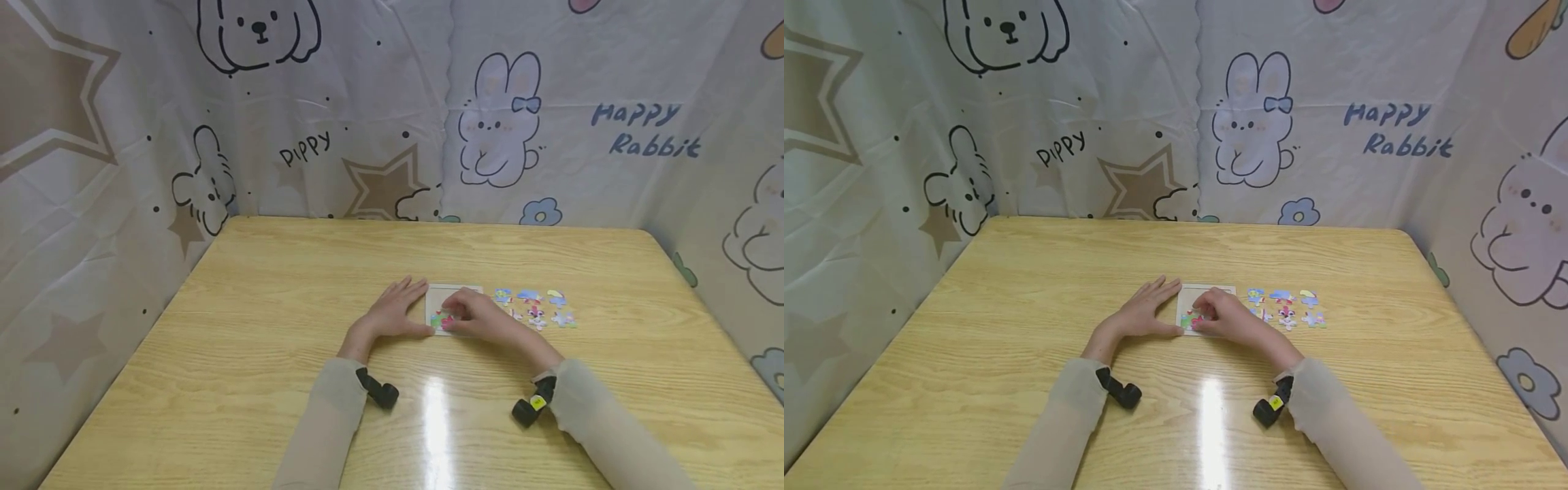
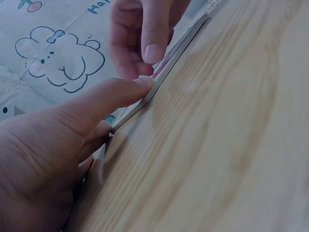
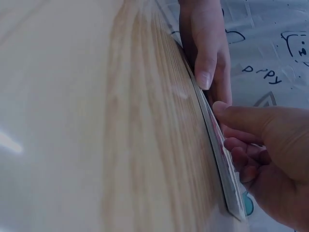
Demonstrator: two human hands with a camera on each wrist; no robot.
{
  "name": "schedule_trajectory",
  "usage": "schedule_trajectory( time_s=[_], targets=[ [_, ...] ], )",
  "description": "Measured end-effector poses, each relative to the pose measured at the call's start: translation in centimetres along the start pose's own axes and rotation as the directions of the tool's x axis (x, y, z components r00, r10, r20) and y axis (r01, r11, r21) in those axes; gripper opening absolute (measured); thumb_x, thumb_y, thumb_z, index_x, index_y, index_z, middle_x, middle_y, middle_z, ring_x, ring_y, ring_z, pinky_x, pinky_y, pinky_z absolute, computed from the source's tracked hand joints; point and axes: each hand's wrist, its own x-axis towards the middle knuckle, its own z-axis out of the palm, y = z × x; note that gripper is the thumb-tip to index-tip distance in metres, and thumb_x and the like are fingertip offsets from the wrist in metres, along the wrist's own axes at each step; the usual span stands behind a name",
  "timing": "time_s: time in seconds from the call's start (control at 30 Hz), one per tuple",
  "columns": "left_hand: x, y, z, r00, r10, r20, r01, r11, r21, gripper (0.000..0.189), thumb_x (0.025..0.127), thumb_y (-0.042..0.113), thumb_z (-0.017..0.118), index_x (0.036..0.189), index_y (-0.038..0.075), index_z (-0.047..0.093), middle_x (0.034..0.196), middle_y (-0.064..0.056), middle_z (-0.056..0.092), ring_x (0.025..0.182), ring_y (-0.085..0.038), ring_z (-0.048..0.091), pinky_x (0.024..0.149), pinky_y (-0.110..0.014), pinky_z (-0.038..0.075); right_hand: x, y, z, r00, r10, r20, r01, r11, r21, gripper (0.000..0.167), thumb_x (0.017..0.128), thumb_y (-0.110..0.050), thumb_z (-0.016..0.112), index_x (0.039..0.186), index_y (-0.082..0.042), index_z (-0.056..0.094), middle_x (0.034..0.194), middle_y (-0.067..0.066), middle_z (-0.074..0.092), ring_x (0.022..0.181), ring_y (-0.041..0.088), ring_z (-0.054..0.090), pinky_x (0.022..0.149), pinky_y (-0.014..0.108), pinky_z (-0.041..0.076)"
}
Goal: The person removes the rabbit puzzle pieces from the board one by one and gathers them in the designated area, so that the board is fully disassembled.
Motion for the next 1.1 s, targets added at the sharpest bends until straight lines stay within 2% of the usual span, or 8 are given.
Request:
schedule_trajectory(
  time_s=[0.17,0.53,0.63,0.87,1.1],
  targets=[
    [0.0,0.1,0.0,1.000,0.008,-0.003,-0.008,1.000,-0.008,0.094,0.083,0.051,0.071,0.157,0.019,0.023,0.166,0.006,0.017,0.156,-0.020,0.002,0.129,-0.042,0.001,0.7,-0.5,0.2,0.999,0.003,0.034,-0.002,1.000,-0.016,0.029,0.090,-0.014,0.070,0.114,0.000,0.063,0.096,0.009,0.063,0.079,0.008,0.055,0.070,0.018,0.050],
    [0.1,0.0,0.0,1.000,-0.004,0.001,0.004,1.000,-0.002,0.096,0.083,0.053,0.071,0.157,0.019,0.022,0.166,0.007,0.015,0.156,-0.019,0.001,0.129,-0.041,0.000,1.4,-0.9,0.6,0.996,0.054,0.064,-0.056,0.998,0.019,0.025,0.087,-0.007,0.070,0.107,0.003,0.059,0.091,0.011,0.063,0.078,0.012,0.055,0.068,0.019,0.049],
    [0.0,0.0,0.1,1.000,-0.009,0.002,0.009,1.000,-0.008,0.096,0.082,0.053,0.072,0.157,0.019,0.022,0.166,0.007,0.016,0.156,-0.019,0.001,0.129,-0.041,0.000,1.3,-1.1,0.7,0.996,0.068,0.052,-0.070,0.997,0.029,0.025,0.087,-0.006,0.071,0.106,0.002,0.057,0.089,0.011,0.062,0.077,0.012,0.055,0.067,0.019,0.049],
    [0.1,0.0,0.2,1.000,-0.002,-0.003,0.002,1.000,-0.009,0.095,0.082,0.053,0.072,0.157,0.019,0.023,0.166,0.006,0.017,0.156,-0.020,0.002,0.129,-0.042,0.001,0.9,-1.2,1.0,0.999,0.050,0.008,-0.050,0.998,0.036,0.025,0.087,-0.001,0.069,0.107,0.003,0.055,0.084,0.010,0.061,0.074,0.010,0.053,0.063,0.018,0.046],
    [0.0,-0.1,0.1,1.000,-0.002,-0.008,0.002,1.000,-0.009,0.094,0.083,0.052,0.071,0.157,0.019,0.024,0.166,0.005,0.018,0.156,-0.020,0.002,0.129,-0.042,0.001,0.6,-1.7,1.4,0.996,0.034,-0.079,-0.033,0.999,0.014,0.019,0.090,0.000,0.065,0.107,0.000,0.056,0.093,0.011,0.063,0.082,0.014,0.058,0.067,0.019,0.051]
  ],
)
